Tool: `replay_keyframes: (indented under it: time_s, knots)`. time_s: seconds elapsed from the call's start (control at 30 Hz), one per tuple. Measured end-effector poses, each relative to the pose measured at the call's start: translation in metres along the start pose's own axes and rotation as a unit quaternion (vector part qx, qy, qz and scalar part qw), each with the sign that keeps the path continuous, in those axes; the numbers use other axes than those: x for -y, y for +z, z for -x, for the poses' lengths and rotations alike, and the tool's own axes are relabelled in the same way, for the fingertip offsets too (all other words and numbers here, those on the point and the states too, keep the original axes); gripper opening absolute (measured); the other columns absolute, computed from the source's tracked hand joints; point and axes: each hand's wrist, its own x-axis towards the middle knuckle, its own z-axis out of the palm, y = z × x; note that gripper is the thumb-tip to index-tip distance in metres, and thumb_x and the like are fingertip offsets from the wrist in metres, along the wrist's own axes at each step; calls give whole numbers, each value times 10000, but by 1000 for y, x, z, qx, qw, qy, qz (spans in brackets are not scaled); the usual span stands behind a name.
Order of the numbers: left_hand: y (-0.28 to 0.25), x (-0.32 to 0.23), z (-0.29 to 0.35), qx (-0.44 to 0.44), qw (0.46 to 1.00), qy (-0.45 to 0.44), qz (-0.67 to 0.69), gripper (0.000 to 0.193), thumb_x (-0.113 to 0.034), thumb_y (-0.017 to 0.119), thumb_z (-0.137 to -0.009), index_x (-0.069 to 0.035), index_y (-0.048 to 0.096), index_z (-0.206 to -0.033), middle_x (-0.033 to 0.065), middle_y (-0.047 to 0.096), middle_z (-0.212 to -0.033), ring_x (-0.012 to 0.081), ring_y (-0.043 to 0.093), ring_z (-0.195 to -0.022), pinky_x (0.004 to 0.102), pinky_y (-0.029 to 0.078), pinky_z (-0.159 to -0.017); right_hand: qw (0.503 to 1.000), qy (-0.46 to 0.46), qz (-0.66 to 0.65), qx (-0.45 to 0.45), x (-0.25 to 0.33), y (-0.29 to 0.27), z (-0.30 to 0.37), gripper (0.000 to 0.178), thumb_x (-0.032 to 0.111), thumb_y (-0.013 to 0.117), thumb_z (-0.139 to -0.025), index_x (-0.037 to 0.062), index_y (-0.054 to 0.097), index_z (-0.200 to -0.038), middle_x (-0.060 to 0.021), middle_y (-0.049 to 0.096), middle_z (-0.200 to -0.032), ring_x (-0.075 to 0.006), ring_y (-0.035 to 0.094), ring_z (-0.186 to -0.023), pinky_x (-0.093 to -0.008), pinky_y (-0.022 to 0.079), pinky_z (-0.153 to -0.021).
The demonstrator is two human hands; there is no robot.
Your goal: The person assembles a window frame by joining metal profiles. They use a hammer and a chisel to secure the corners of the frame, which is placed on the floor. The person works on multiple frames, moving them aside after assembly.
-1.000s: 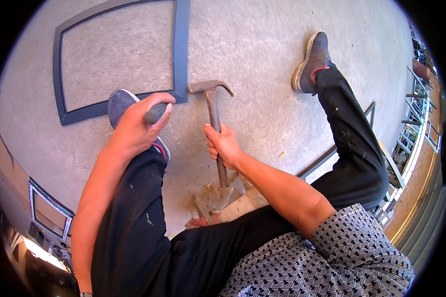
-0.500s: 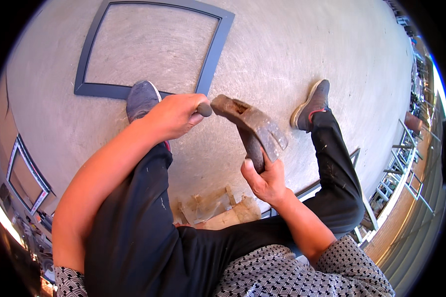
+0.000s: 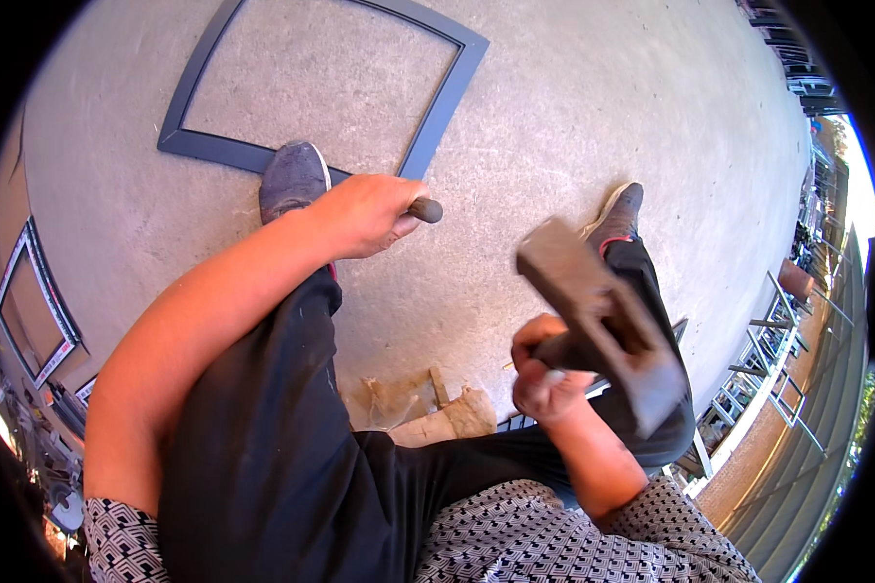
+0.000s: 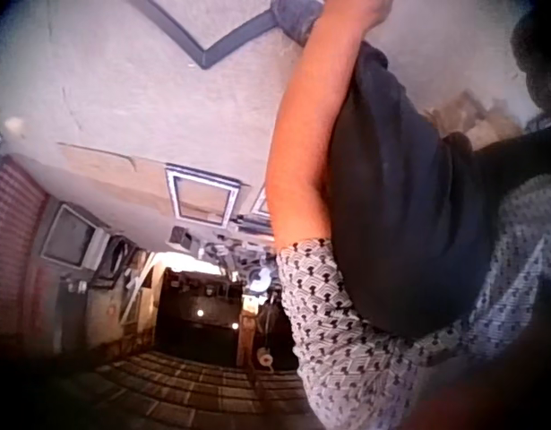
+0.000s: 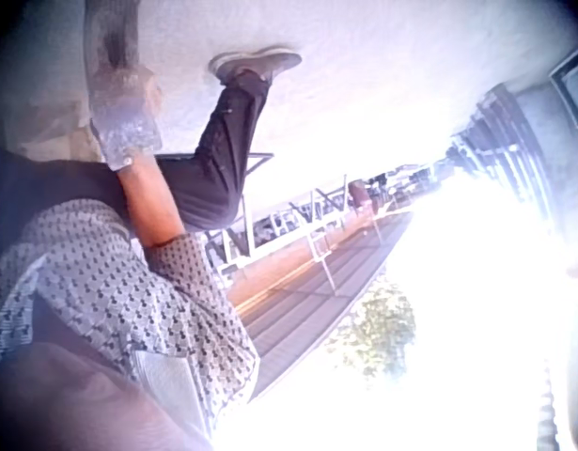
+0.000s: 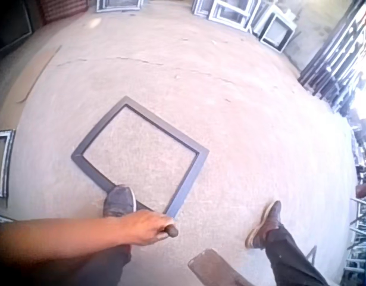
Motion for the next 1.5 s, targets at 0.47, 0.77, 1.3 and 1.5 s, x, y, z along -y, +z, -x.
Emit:
replay_keyframes:
  time_s: [0.47, 0.77, 1.3, 1.5]
  knots:
    - [-7, 11, 21, -84, 971, -173, 145, 207, -257, 618, -1074, -86, 689, -1167, 72, 708, -894, 142, 614, -807, 313, 500, -747, 987, 152, 48, -19, -23, 10, -6, 353, 349, 556, -1103, 35, 534, -944, -96, 524, -634, -172, 529, -553, -365, 444, -536]
    - [0, 16, 24, -138, 961, -155, 183, 245, -279, 594, -1099, -81, 705, -1191, 32, 718, -931, 73, 567, -784, 258, 478, -729, 975, 221, 24, -2, -45, 14, 1, 395, 416, 599, -1081, 35, 591, -975, -131, 582, -650, -285, 625, -573, -401, 499, -585]
    - [0, 15, 23, -109, 966, -160, 170, 256, -290, 587, -1102, -87, 703, -1207, 40, 725, -959, 69, 569, -806, 250, 475, -747, 970, 243, 9, 19, -48, 14, 1, 427, 451, 601, -1075, 40, 586, -961, -128, 599, -672, -259, 640, -601, -403, 512, -601]
    - [-2, 11, 22, -103, 968, -161, 161, 252, -279, 593, -1100, -76, 709, -1192, 38, 718, -948, 95, 592, -832, 269, 489, -773, 972, 235, 10, 22, -48, 15, -1, 414, 435, 605, -1076, 36, 582, -965, -139, 603, -674, -284, 653, -608, -407, 515, -603]
